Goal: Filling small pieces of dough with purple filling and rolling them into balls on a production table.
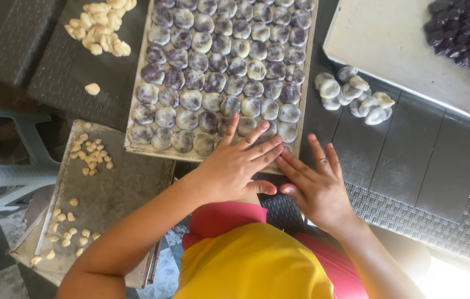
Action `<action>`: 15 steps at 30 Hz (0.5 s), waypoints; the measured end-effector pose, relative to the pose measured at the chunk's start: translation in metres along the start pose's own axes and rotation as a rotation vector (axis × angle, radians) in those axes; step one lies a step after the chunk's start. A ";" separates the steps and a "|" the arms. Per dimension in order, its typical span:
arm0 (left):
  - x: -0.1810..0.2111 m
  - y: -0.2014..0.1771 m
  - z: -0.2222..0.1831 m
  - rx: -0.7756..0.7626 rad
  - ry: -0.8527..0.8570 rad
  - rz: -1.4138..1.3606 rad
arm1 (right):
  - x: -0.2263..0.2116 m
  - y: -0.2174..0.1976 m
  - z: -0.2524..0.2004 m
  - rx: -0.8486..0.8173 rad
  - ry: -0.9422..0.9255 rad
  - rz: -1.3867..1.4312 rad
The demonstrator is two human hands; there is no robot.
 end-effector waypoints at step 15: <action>-0.038 -0.029 0.015 -0.088 -0.156 -0.073 | 0.047 -0.011 0.056 -0.088 -0.092 0.156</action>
Point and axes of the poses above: each hand's wrist, its own z-axis towards the middle knuckle, its own y-axis out of the palm, x = y × z, the point moved 5 cm from there along z, towards the middle knuckle, and after that the axes turned 2 degrees about z, right-handed, at the moved point
